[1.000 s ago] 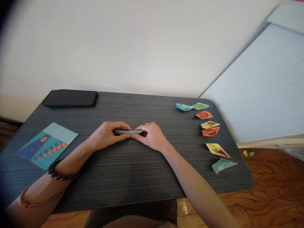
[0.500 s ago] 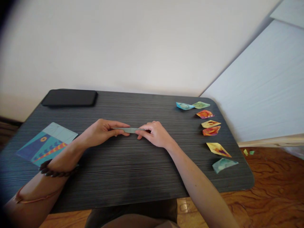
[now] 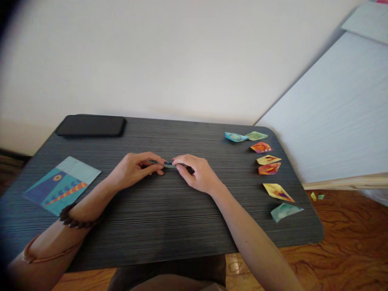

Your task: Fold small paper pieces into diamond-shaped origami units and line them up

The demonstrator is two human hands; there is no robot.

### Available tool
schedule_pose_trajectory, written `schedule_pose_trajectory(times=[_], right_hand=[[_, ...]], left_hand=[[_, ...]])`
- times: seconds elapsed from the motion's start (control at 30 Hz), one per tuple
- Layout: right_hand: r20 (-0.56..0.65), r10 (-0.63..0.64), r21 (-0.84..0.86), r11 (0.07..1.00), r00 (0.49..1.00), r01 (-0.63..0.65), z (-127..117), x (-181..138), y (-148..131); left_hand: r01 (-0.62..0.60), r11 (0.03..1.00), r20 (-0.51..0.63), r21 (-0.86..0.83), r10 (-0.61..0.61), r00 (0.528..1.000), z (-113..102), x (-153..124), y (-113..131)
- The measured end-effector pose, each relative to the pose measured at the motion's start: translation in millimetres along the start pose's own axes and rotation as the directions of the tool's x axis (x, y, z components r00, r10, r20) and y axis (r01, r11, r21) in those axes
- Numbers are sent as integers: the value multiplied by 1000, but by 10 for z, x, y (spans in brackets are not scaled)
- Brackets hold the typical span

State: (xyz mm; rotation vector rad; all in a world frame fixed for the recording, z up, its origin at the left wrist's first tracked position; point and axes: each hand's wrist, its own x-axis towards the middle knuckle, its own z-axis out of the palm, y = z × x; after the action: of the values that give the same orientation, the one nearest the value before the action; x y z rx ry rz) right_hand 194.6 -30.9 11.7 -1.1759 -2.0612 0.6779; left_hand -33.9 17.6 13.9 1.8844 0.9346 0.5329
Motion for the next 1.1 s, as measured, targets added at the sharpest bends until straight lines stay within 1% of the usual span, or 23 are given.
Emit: schedule_pose_trajectory(times=[0.13,0.23,0.33,0.47,0.6,0.8,0.93,1.1], right_hand=[[17,-7,-65,998,1000,8,-2,8,-14],[16,37,-157,987,999,-34,23,17,-36],[3,80,-257,963,997,-76,43,23,-71],[-10,61,-354,933,998,-61,33,35,-123],[0,83,-379,922,997,-77,16,55,-168],[2,113,-392,914,994,-103,55,72,-206],[5,137,-364,923,991,-126,69,71,-202],[11,142,-365,922,990,-129,65,68,-210]], left_hand=[[-19,999,-4,46,20,1000,23,1,-5],[-61,988,-19,143,64,998,58,8,17],[-71,971,-59,230,86,995,95,15,55],[-64,953,-100,297,97,990,117,14,92],[-86,946,-68,313,113,991,123,15,105],[-175,916,-47,361,205,978,192,27,124],[-170,904,-45,391,203,978,202,16,119],[-154,842,-32,517,199,980,167,5,117]])
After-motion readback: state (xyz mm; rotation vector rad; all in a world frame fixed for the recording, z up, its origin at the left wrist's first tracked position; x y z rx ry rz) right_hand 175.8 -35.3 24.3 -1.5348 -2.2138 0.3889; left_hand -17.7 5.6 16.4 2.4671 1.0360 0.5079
